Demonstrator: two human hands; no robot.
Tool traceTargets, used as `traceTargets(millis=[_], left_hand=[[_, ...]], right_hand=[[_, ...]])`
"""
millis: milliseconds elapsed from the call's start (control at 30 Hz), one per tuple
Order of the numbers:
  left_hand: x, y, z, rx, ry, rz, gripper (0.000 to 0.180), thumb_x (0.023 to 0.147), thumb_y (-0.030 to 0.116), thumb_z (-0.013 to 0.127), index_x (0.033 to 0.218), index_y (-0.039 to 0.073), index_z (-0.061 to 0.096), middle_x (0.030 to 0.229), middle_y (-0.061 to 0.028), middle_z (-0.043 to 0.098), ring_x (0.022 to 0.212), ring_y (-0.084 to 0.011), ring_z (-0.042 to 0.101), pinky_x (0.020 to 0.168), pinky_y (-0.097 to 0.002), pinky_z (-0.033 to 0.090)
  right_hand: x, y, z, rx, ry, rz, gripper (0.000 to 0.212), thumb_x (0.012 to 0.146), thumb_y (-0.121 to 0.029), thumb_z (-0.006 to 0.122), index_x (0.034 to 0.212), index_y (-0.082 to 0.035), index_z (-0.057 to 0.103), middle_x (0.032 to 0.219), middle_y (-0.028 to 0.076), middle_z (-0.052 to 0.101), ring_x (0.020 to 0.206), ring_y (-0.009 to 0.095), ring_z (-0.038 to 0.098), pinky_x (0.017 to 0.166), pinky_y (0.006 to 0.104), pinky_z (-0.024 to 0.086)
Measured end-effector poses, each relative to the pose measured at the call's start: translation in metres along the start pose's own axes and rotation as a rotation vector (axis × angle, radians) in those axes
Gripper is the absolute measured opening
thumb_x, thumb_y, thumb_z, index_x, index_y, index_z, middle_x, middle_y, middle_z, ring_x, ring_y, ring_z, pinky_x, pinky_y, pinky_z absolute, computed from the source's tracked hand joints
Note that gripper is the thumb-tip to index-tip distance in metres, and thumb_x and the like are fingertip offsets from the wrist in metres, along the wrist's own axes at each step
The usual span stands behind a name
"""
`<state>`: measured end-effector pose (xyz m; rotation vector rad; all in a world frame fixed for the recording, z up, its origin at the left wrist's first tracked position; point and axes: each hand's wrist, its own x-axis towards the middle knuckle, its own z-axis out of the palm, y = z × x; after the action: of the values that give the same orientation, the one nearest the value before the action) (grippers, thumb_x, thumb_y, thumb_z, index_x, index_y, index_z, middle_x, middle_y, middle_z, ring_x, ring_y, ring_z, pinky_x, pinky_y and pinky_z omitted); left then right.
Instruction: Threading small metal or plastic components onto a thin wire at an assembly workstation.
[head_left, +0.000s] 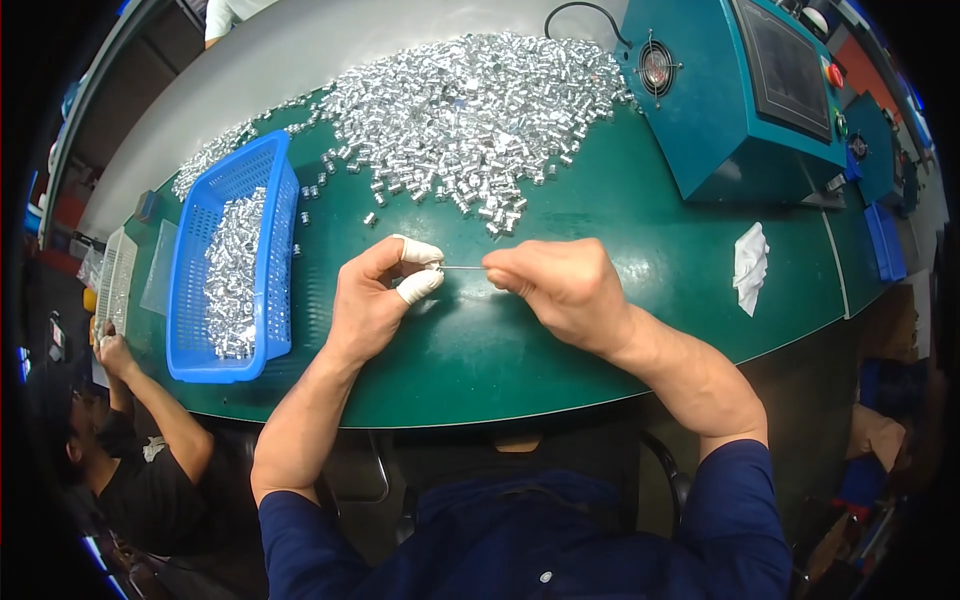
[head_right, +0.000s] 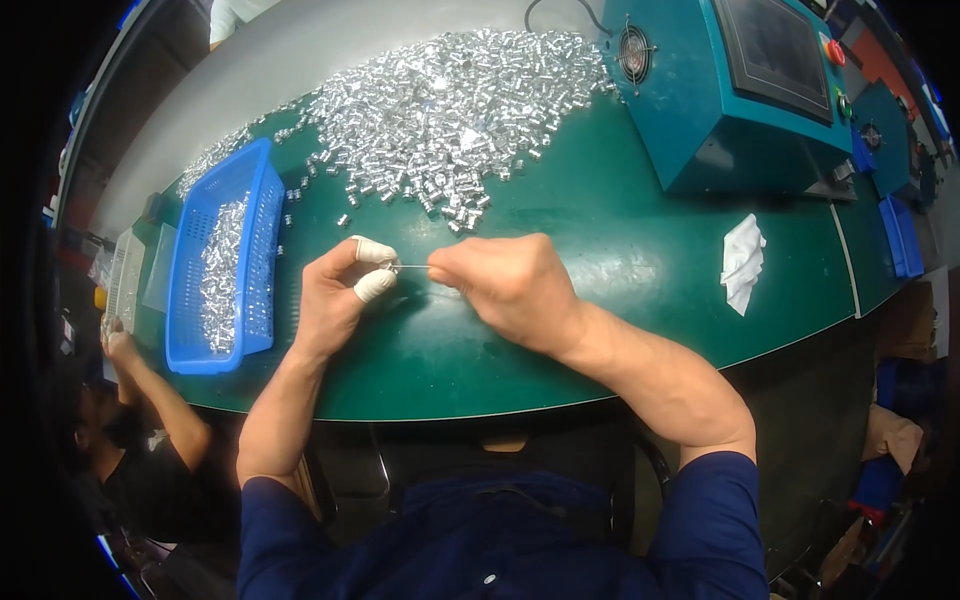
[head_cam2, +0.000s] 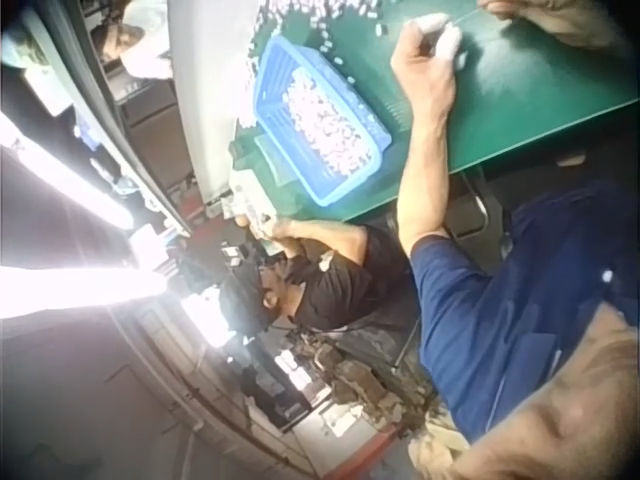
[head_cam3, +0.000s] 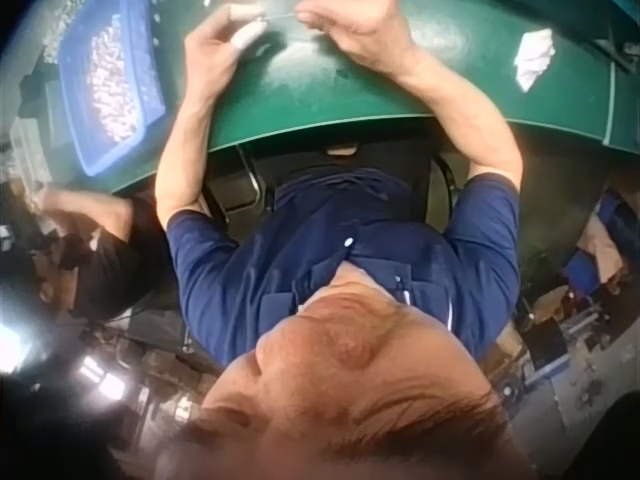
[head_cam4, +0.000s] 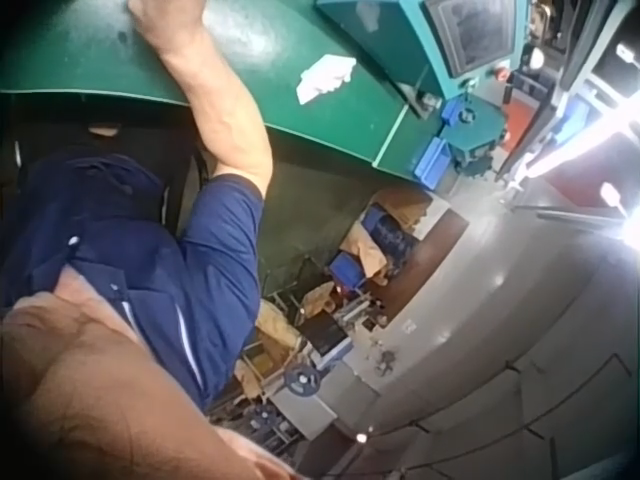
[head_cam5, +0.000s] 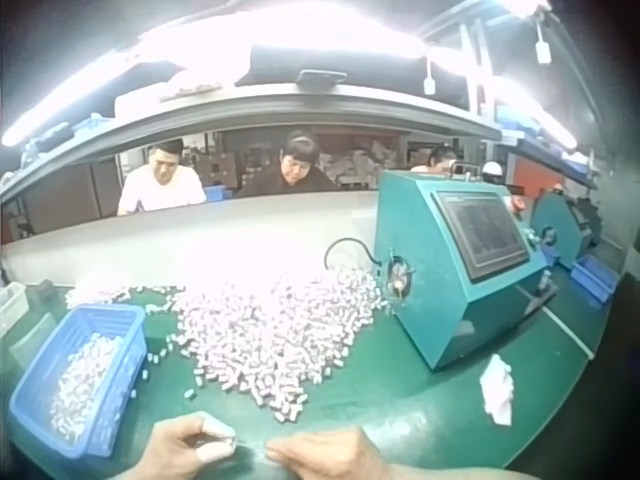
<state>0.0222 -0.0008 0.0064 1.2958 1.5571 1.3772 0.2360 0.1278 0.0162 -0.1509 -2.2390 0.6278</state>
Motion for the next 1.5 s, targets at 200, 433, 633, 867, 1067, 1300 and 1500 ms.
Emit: traceTargets(millis=[200, 433, 633, 867, 1067, 1300, 1500], left_hand=[[0.002, -0.002, 0.002, 0.305, 0.03, 0.275, 0.018, 0.085, 0.002, 0.077, 0.101, -0.002, 0.07, 0.089, -0.001, 0.068, 0.08, -0.0089, 0.063, 0.073, -0.0246, 0.052], [0.007, -0.001, 0.003, -0.188, 0.042, -0.18, 0.015, 0.09, 0.009, 0.076, 0.103, 0.004, 0.069, 0.088, 0.0008, 0.069, 0.076, -0.0078, 0.063, 0.064, -0.0225, 0.053], [0.004, -0.009, 0.0, 0.221, 0.064, 0.184, 0.016, 0.09, 0.009, 0.076, 0.103, 0.002, 0.07, 0.088, 0.0009, 0.069, 0.075, -0.0081, 0.063, 0.069, -0.0225, 0.051], [0.006, 0.002, 0.009, -0.041, 0.1, -0.122, 0.018, 0.085, 0.005, 0.078, 0.1, -0.001, 0.07, 0.085, -0.002, 0.068, 0.078, -0.0097, 0.063, 0.073, -0.0253, 0.051], [0.004, -0.005, 0.005, 0.317, 0.055, 0.233, 0.017, 0.089, 0.007, 0.077, 0.103, 0.0, 0.069, 0.088, -0.0006, 0.069, 0.077, -0.0084, 0.063, 0.072, -0.0241, 0.051], [0.006, -0.001, 0.006, -0.135, 0.042, -0.219, 0.018, 0.09, 0.007, 0.076, 0.105, 0.001, 0.069, 0.093, -0.001, 0.07, 0.079, -0.0075, 0.063, 0.07, -0.0235, 0.05], [0.002, -0.005, 0.004, 0.257, 0.046, 0.139, 0.015, 0.09, 0.005, 0.074, 0.104, 0.001, 0.069, 0.094, -0.0028, 0.069, 0.082, -0.0109, 0.065, 0.07, -0.026, 0.055]], right_hand=[[0.005, 0.005, 0.003, 0.808, -0.172, 0.953, 0.027, 0.104, -0.023, 0.059, 0.105, 0.001, 0.071, 0.076, 0.009, 0.072, 0.063, 0.012, 0.069, 0.053, 0.0225, 0.05], [0.001, 0.012, 0.002, 0.254, 0.086, 0.316, 0.02, 0.093, -0.012, 0.072, 0.11, -0.001, 0.071, 0.088, 0.007, 0.075, 0.081, 0.014, 0.072, 0.061, 0.025, 0.054], [0.007, 0.008, -0.009, 0.551, -0.192, 0.783, 0.022, 0.101, -0.02, 0.063, 0.102, 0.0, 0.071, 0.075, 0.006, 0.072, 0.064, 0.012, 0.069, 0.052, 0.024, 0.05], [0.0, 0.022, -0.003, 0.06, 0.034, 0.106, 0.022, 0.096, -0.022, 0.07, 0.104, -0.002, 0.071, 0.068, 0.007, 0.068, 0.062, 0.014, 0.067, 0.057, 0.0293, 0.052], [0.007, 0.02, -0.007, 0.79, -0.384, 1.059, 0.018, 0.096, -0.018, 0.069, 0.104, -0.002, 0.071, 0.077, 0.008, 0.07, 0.064, 0.015, 0.066, 0.056, 0.0284, 0.049], [0.0, 0.021, 0.003, 0.088, 0.04, 0.088, 0.021, 0.098, -0.021, 0.068, 0.098, 0.0, 0.071, 0.064, 0.001, 0.066, 0.059, 0.01, 0.062, 0.052, 0.0253, 0.047], [0.005, 0.015, -0.001, 0.708, -0.373, 0.989, 0.028, 0.102, -0.027, 0.062, 0.091, -0.003, 0.07, 0.067, 0.002, 0.066, 0.06, 0.009, 0.064, 0.052, 0.0223, 0.048]])
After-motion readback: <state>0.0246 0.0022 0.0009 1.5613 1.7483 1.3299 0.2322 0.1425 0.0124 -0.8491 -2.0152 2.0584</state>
